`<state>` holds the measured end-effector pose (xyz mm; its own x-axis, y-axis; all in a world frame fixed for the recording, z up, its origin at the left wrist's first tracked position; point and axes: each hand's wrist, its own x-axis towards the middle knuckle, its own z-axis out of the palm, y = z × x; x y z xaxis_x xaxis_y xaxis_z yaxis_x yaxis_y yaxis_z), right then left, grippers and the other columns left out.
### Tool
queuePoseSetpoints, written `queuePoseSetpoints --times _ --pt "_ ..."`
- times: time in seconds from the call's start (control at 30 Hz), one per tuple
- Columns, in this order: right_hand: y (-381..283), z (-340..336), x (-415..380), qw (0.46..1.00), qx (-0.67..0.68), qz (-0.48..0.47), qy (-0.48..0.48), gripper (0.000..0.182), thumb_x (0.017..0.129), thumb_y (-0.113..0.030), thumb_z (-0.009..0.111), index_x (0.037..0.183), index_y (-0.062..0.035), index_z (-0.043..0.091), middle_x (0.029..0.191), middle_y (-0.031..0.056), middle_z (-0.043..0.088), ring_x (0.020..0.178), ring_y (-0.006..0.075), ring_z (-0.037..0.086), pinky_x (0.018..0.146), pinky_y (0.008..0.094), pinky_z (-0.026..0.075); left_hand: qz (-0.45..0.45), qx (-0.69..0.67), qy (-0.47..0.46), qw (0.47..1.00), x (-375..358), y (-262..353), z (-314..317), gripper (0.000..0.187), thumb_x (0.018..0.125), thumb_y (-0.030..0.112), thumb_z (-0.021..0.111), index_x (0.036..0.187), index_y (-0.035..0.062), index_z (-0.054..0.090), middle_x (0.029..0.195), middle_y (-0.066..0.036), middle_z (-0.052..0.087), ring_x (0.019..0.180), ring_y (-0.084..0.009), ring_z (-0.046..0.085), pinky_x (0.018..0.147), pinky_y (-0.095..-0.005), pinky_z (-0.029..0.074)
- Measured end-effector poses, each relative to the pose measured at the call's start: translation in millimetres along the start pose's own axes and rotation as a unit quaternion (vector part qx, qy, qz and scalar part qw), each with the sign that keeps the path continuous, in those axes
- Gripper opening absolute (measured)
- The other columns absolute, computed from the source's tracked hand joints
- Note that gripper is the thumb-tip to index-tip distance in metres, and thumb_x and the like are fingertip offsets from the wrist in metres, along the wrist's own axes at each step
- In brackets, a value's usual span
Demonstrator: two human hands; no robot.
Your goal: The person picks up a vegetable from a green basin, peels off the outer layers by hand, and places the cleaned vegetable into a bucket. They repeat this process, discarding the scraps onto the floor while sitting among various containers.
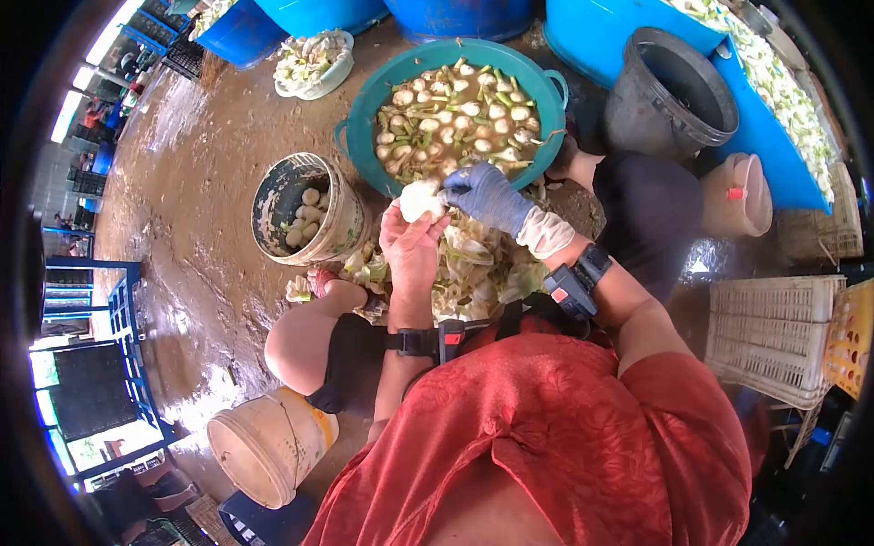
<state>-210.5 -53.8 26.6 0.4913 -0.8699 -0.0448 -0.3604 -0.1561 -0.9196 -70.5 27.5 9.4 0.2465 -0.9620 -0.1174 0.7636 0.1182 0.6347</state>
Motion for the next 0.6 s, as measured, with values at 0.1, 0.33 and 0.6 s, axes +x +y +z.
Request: queuePoseSetpoints --times 0.1,0.33,0.6 --pt "9.3 6.5 3.4 0.993 -0.094 -0.068 0.028 0.022 0.076 -0.019 0.066 0.088 -0.0009 0.065 0.074 0.0170 0.064 0.066 0.0271 0.061 0.066 0.0339 0.048 0.032 0.056 0.047 0.997 -2.2 -2.7 1.8 0.039 0.077 -0.009 0.058 0.110 0.0059 0.043 0.107 -0.009 0.053 0.093 -0.0216 0.057 0.071 -0.0376 0.054" --pt "0.1 5.1 5.8 0.980 -0.181 -0.086 0.021 0.021 0.073 -0.022 0.065 0.082 -0.0025 0.067 0.070 0.0174 0.062 0.065 0.0319 0.060 0.065 0.0372 0.048 0.094 0.187 0.046 0.977 -0.4 -10.2 -3.0 0.040 0.073 -0.009 0.060 0.106 0.0059 0.043 0.102 -0.008 0.051 0.089 -0.0187 0.055 0.072 -0.0377 0.053" --pt "16.2 6.6 13.5 0.981 -0.190 -0.030 -0.014 0.020 0.071 -0.021 0.062 0.080 -0.0028 0.067 0.068 0.0175 0.062 0.063 0.0321 0.060 0.063 0.0374 0.048 0.030 0.118 0.050 0.991 -6.5 -4.8 2.6 0.038 0.073 -0.009 0.059 0.104 0.0066 0.043 0.100 -0.008 0.053 0.086 -0.0190 0.056 0.071 -0.0371 0.054"
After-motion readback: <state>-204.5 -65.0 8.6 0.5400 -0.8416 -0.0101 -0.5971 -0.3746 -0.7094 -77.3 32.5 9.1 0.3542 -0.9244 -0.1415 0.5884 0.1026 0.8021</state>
